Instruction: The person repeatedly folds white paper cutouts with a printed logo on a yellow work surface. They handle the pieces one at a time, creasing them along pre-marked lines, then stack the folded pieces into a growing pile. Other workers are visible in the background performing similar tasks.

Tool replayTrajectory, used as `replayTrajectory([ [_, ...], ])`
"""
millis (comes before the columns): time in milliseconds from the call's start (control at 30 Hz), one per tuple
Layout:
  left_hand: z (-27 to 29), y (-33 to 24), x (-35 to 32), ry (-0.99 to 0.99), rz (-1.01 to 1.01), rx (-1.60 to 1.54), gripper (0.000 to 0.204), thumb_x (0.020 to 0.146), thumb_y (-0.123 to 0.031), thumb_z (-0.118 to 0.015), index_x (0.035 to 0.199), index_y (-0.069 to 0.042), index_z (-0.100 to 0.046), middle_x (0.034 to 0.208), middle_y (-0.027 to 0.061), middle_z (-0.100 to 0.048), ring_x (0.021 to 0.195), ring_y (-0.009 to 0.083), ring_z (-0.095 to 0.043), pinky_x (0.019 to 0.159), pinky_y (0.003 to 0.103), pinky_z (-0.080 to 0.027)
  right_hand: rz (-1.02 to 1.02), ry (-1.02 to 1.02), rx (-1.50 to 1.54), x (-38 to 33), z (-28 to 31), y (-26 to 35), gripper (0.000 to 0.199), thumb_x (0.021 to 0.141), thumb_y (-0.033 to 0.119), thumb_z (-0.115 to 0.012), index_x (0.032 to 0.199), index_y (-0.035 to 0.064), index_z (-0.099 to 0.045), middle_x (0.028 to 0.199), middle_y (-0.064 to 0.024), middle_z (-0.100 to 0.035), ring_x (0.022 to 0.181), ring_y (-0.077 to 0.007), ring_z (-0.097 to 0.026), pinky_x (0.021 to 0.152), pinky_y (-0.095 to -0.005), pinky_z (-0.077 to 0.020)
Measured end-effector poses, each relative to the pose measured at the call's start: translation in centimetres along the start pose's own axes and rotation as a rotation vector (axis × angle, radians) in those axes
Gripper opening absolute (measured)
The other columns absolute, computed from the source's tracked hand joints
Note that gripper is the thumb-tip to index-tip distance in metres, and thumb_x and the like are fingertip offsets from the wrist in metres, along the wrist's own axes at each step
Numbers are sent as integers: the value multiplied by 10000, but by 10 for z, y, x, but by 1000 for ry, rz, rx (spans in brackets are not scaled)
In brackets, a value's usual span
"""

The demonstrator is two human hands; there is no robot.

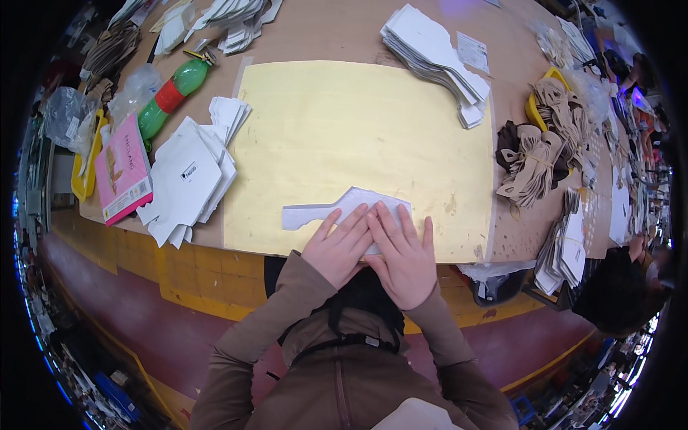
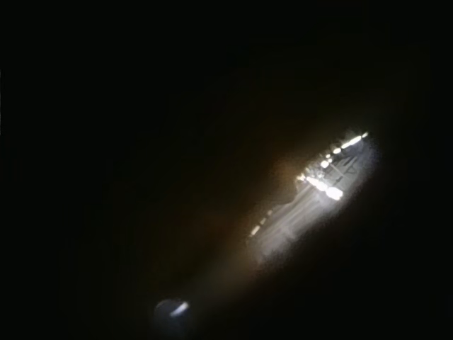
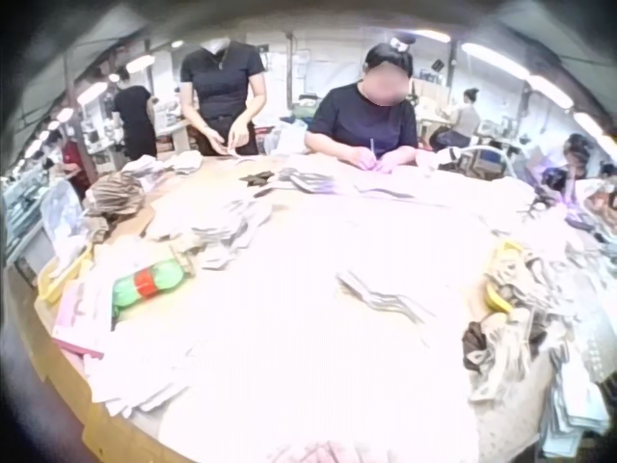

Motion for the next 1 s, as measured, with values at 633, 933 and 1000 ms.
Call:
replayTrajectory([
  [633, -12, -3, -13, -162, 88, 46, 706, 793, -159, -679, 1456, -57, -457, 1606, 157, -353, 1468, 286, -377, 1160, 471, -325, -89, 68, -255, 19, -13, -28, 623, 990, 474, -534, 1532, 181, -436, 1622, 5, -357, 1510, -407, -234, 1131, -752, -13],
  [933, 18, -16, -38, -482, -95, -79, 457, 761, -110, -654, 1217, -130, -673, 1398, 37, -603, 1292, 195, -571, 1046, 422, -453, -39, -228, 256, 16, 11, -41, 607, 1004, 333, -518, 1526, 49, -397, 1634, -229, -255, 1518, -441, -185, 1220, -570, -102],
  [1000, 47, -13, -53, -545, -103, -188, 361, 787, -100, -679, 1143, -151, -717, 1193, 13, -703, 1148, 169, -654, 1014, 394, -472, -77, -308, 394, 13, 19, -49, 574, 987, 217, -533, 1511, 18, -407, 1621, -246, -271, 1508, -413, -233, 1223, -511, -166],
])
Point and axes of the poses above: each hand's wrist, its own x-axis towards the middle knuckle, its own z-axis out of the back of the hand, y = z × x, the point moved 8 cm from there along x, towards the middle knuckle
